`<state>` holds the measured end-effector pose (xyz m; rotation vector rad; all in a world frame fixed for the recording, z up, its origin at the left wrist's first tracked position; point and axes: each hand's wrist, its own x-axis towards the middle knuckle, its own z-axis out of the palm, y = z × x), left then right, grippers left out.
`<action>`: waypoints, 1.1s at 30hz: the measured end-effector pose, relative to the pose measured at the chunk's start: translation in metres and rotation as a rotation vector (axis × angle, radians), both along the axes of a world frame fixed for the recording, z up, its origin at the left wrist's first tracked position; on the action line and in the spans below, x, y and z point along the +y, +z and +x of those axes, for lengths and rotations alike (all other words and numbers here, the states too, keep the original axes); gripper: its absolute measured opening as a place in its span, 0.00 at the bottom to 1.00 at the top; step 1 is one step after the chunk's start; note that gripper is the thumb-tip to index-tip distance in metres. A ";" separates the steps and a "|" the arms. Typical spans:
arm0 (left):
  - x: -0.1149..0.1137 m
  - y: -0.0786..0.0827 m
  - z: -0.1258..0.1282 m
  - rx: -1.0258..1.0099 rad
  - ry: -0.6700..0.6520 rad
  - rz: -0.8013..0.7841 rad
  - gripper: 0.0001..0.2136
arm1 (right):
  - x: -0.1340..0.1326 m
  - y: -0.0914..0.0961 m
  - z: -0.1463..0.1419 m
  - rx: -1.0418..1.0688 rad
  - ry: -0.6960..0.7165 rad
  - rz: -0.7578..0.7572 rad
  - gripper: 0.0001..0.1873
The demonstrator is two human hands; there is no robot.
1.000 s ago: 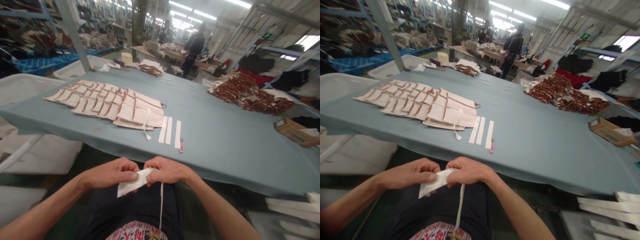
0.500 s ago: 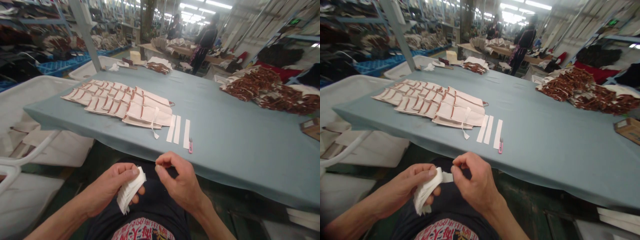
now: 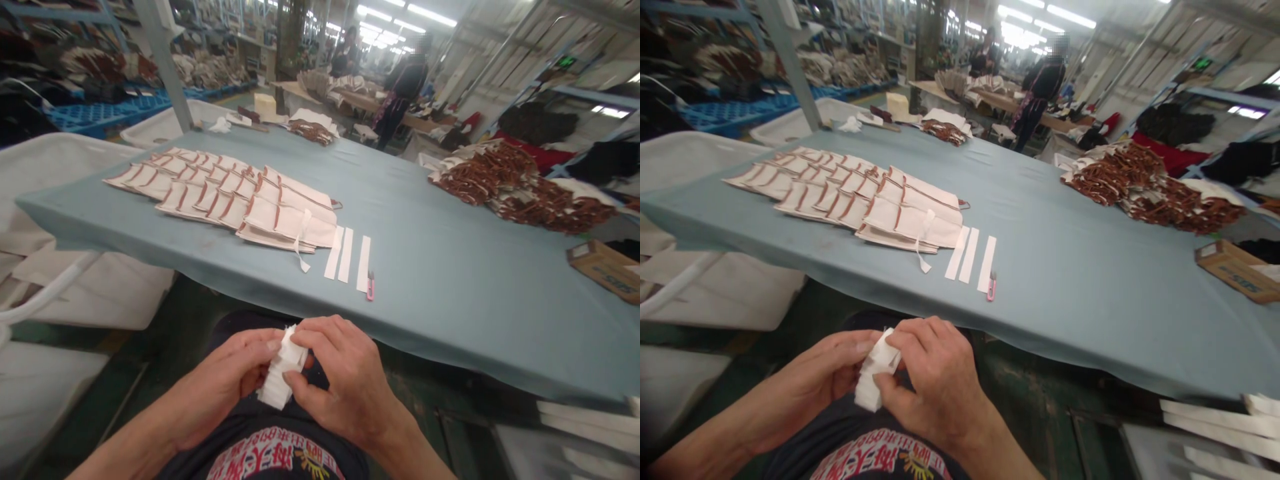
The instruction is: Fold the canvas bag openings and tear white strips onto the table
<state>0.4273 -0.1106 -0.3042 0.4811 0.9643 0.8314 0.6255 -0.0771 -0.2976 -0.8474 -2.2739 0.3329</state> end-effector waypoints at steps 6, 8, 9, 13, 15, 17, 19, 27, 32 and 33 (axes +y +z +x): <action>0.000 -0.001 -0.004 0.023 -0.147 0.131 0.24 | -0.004 -0.003 0.002 0.034 -0.031 -0.059 0.14; 0.000 -0.003 -0.005 0.017 -0.168 0.161 0.23 | -0.004 -0.003 0.001 0.052 -0.030 -0.066 0.14; 0.000 -0.003 -0.004 0.029 -0.172 0.179 0.23 | -0.004 -0.004 0.000 0.066 -0.033 -0.064 0.14; 0.002 -0.006 -0.001 0.155 -0.138 0.244 0.26 | -0.005 -0.011 -0.003 0.111 -0.069 -0.040 0.10; 0.003 -0.008 0.003 0.213 -0.121 0.267 0.27 | -0.006 -0.016 -0.005 0.132 -0.091 -0.033 0.07; 0.004 -0.010 0.006 0.259 -0.113 0.303 0.27 | -0.006 -0.021 -0.008 0.172 -0.116 -0.065 0.07; 0.005 -0.013 0.010 0.299 -0.104 0.335 0.26 | -0.007 -0.024 -0.010 0.237 -0.148 -0.149 0.08; 0.001 -0.022 0.016 0.395 -0.028 0.339 0.25 | -0.012 -0.032 -0.015 0.312 -0.267 -0.327 0.06; -0.003 -0.022 0.017 0.366 -0.010 0.318 0.29 | -0.017 -0.028 -0.013 0.289 -0.291 -0.340 0.06; -0.004 -0.023 0.018 0.360 -0.009 0.333 0.28 | -0.019 -0.026 -0.012 0.297 -0.295 -0.369 0.06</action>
